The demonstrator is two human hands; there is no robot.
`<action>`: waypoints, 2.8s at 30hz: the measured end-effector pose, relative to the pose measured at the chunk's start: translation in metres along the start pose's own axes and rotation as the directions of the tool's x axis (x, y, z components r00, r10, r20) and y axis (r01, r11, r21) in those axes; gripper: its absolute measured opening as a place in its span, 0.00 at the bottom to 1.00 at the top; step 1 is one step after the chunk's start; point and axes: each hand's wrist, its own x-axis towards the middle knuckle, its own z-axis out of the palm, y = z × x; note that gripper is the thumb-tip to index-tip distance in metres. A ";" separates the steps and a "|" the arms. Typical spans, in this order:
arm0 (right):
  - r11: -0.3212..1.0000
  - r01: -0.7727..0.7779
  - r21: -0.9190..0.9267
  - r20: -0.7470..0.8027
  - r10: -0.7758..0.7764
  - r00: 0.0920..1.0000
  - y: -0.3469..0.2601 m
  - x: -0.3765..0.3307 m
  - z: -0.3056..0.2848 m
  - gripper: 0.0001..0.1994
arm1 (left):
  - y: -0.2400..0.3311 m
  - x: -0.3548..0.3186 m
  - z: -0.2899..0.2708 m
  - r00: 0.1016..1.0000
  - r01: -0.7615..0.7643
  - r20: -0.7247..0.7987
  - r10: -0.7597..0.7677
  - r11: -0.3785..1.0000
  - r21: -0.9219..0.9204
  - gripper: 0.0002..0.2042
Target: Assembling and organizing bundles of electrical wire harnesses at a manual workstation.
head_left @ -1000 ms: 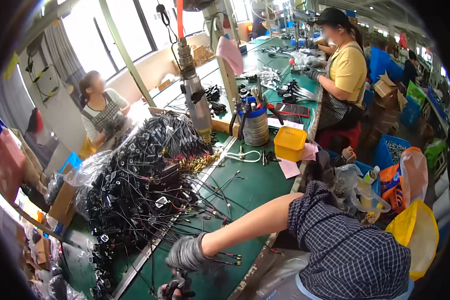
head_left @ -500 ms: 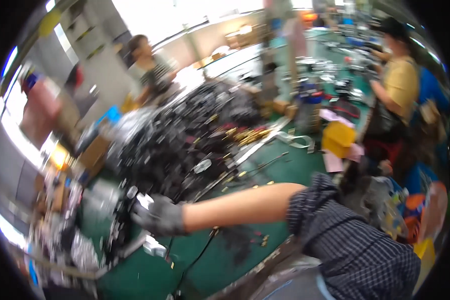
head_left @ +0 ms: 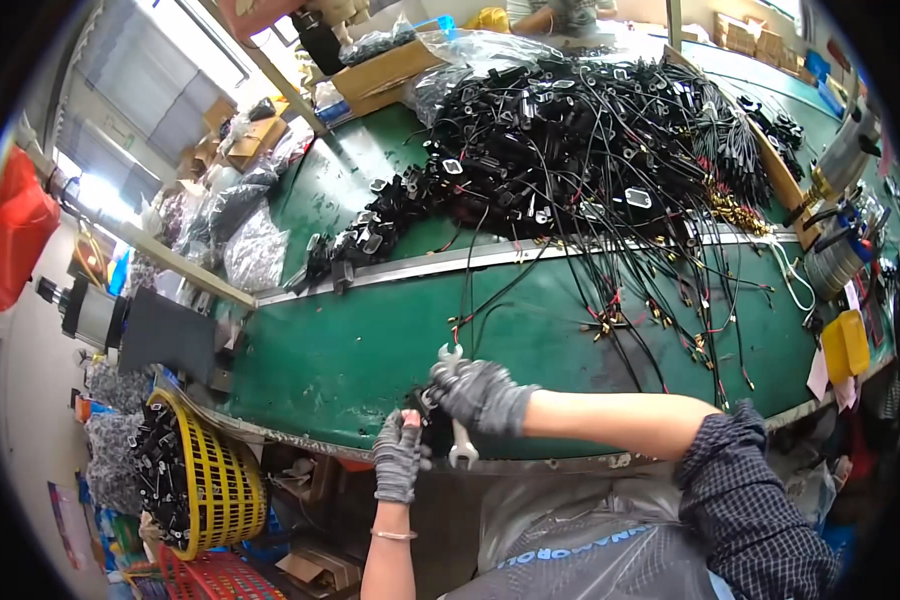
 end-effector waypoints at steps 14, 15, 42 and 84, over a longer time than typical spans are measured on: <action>0.778 -0.005 0.628 -0.258 0.213 0.942 0.025 -0.095 -0.168 0.21 | 0.066 -0.006 0.101 0.744 -0.039 0.568 0.351 0.872 -0.487 0.17; 0.601 0.008 0.799 -0.197 0.249 0.948 0.022 -0.092 -0.168 0.23 | 0.065 -0.006 0.105 0.739 -0.092 0.560 0.374 0.880 -0.467 0.17; 0.252 -0.609 0.752 0.436 0.504 0.746 0.027 -0.077 -0.173 0.27 | 0.065 -0.028 0.126 0.466 -0.867 0.440 0.768 0.496 0.051 0.17; 0.943 0.274 0.188 -0.555 -0.128 0.822 0.028 -0.083 -0.152 0.23 | 0.074 -0.040 0.132 0.366 -0.929 0.375 0.852 0.355 0.099 0.16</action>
